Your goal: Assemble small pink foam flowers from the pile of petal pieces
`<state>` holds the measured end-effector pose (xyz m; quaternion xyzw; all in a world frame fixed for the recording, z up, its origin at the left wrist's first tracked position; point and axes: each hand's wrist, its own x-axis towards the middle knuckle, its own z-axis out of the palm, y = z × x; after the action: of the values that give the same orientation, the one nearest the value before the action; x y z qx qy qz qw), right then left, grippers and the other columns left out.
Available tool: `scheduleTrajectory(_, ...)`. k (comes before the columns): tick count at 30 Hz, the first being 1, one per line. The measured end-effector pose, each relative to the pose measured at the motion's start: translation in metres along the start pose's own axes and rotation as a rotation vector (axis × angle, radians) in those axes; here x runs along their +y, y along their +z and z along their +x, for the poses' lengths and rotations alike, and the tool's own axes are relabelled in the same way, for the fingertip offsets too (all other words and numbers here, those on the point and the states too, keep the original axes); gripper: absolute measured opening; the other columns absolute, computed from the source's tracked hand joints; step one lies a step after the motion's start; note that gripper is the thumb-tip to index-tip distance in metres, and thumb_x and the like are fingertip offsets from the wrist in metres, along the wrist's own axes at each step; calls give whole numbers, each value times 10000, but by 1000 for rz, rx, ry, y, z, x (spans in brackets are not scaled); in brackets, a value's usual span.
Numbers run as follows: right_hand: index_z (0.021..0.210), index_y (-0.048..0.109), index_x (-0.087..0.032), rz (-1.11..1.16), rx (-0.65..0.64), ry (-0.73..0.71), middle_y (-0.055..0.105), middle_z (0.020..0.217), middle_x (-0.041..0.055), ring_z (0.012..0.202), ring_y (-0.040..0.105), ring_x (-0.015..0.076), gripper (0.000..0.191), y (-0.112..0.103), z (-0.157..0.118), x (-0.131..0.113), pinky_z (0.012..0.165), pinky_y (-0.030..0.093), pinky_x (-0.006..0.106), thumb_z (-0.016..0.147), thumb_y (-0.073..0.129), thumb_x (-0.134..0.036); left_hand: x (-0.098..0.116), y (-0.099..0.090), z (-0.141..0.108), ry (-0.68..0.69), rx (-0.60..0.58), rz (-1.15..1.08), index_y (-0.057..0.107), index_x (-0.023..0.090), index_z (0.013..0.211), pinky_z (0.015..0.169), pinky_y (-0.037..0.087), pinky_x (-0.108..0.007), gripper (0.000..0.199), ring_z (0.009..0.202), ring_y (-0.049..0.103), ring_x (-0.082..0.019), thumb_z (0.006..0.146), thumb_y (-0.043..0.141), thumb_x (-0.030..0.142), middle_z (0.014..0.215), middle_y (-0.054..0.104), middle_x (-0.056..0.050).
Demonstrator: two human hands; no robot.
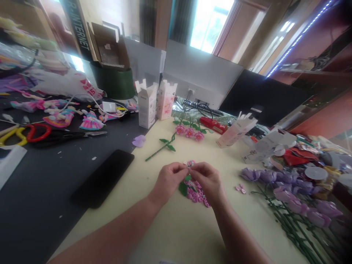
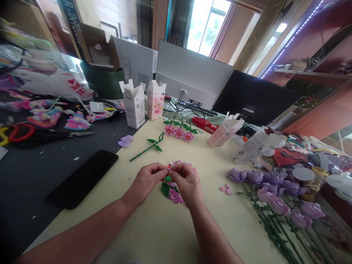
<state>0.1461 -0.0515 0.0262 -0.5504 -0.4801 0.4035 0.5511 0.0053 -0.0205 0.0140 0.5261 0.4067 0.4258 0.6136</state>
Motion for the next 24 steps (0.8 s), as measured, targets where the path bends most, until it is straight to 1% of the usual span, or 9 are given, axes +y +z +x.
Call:
scheduleTrajectory(7,705,664,-193,23,18,7,623,582,-20,538,553,119,182,1,0,4,530,478,251,658,781,-324,2,1,-2,14,-4,25,673,166,736,650,431,-248,162,705,551,-157,758,619,317,694,632,-6)
scheduleTrajectory(13,682,659,-192,42,31,20,610,564,-25,527,544,117,185,2,1,4,520,470,249,645,789,-318,4,0,-4,37,-30,18,660,170,748,639,416,-235,154,679,527,-136,781,599,308,691,609,11)
scheduleTrajectory(19,721,677,-184,101,-17,83,627,587,-23,551,554,110,165,2,0,1,551,481,243,665,783,-298,1,2,-2,-2,25,27,643,158,715,630,419,-241,156,663,521,-136,765,608,301,659,593,8)
scheduleTrajectory(24,739,688,-180,102,-18,83,643,608,-17,566,559,107,160,1,0,1,564,480,236,673,781,-292,-2,2,1,-40,42,-1,654,148,735,639,433,-253,169,681,542,-147,745,635,315,673,613,-7)
